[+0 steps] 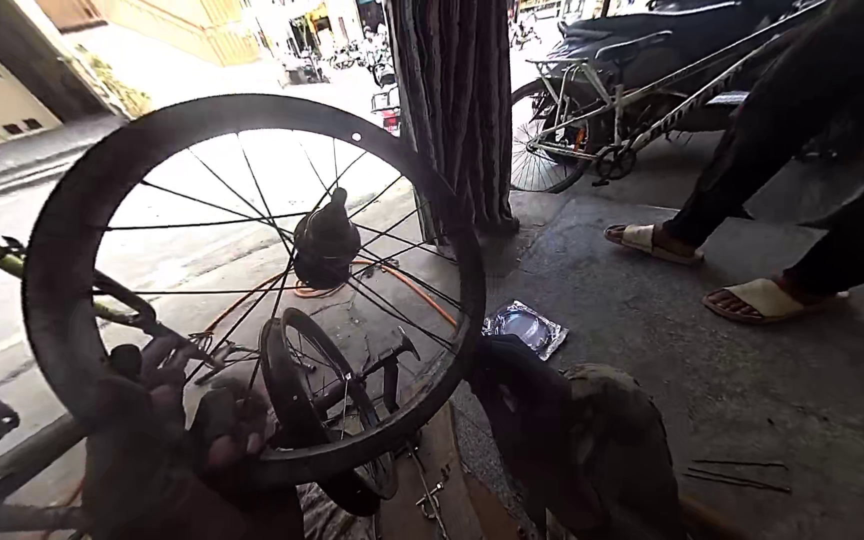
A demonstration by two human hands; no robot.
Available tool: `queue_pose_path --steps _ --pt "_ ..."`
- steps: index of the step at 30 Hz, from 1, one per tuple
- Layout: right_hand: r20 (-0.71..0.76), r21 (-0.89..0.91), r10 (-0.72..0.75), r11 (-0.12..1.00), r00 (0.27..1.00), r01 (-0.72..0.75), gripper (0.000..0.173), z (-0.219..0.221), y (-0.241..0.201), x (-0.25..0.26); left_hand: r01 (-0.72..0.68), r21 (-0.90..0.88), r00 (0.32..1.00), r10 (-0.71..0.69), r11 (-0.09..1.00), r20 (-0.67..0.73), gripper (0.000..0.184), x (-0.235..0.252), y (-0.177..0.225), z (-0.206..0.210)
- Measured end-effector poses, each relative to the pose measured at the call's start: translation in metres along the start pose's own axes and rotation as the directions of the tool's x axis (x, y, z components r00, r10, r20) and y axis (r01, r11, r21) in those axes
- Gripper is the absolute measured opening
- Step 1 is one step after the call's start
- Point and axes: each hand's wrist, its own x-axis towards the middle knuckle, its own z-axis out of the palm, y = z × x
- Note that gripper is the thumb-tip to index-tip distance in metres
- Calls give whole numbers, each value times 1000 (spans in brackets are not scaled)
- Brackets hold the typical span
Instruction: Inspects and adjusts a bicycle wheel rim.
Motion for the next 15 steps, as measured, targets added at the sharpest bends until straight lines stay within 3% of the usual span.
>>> queue_pose_path --steps 3,8,15 --pt "-65 60 -29 998 997 33 12 9 -3 4 65 -82 998 -62 995 31 35 -2 -2 -9" --pt "-130 9 -117 993 984 120 8 16 -16 11 179 -315 979 -136 932 154 45 -3 -7 -26" --pt "-144 114 -25 993 989 42 15 11 -17 23 206 -359 971 -144 910 191 41 -5 -6 -30"
